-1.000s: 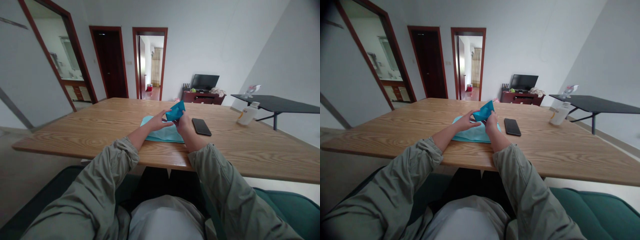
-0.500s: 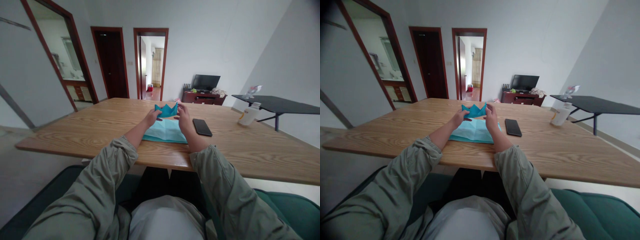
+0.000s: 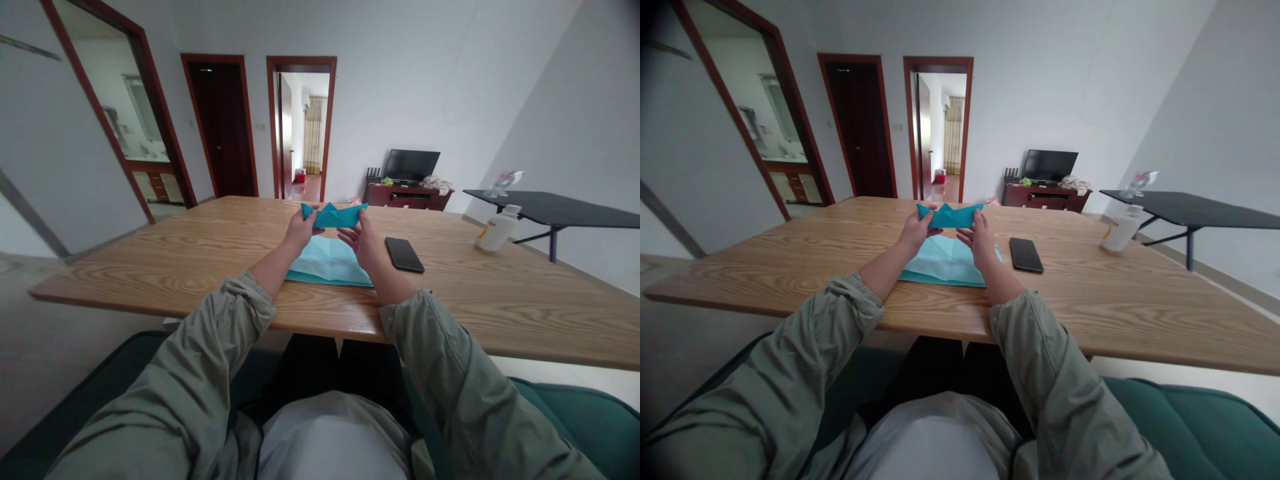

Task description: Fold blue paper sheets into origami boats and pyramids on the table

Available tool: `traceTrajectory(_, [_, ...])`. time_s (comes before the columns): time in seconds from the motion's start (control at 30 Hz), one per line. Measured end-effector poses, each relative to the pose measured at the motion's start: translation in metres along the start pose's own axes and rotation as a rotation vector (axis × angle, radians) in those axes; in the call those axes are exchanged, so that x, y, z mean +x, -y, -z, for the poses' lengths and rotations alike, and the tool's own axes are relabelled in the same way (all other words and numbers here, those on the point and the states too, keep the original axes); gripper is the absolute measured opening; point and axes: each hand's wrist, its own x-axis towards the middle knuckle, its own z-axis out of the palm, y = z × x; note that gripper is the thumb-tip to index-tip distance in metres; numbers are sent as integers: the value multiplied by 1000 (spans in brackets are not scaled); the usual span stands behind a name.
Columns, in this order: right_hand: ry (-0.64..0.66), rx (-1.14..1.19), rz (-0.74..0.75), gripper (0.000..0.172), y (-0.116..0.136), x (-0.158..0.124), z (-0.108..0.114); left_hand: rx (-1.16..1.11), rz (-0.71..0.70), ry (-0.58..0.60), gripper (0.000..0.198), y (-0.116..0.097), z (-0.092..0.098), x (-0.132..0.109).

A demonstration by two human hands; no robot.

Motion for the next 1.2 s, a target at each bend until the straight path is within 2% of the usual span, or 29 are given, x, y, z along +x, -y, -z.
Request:
traceTrajectory(0.13, [65,-104,27,41,0,-7,-4,7,38,39,33,-2,-4,-3])
traceTrajectory(0.27, [99,-184,57,40,-2,-9,-7,46,61,102,43,-4,-8,-9])
traceTrajectory(0.43, [131,-307,187,42,-11,-4,-4,186,-46,152,46,-7,-6,-14])
traceTrajectory(0.53, [111,-371,268,43,-15,-2,-2,266,-93,196,46,-7,-4,-15])
traceTrajectory(0.63, [86,-379,292,47,-13,-3,-2,264,-105,189,52,-4,-4,-12])
traceTrajectory(0.7, [74,-381,286,47,-9,-6,-3,233,-83,171,53,-3,-3,-10])
traceTrajectory(0.87, [25,-396,257,45,-5,-8,-3,194,-5,170,33,0,1,-5])
traceTrajectory(1.03, [13,-445,270,39,-9,-6,-1,173,52,192,34,1,1,-6])
traceTrajectory(1.2, [-60,-469,291,32,-13,-2,1,25,181,324,40,1,-1,-11])
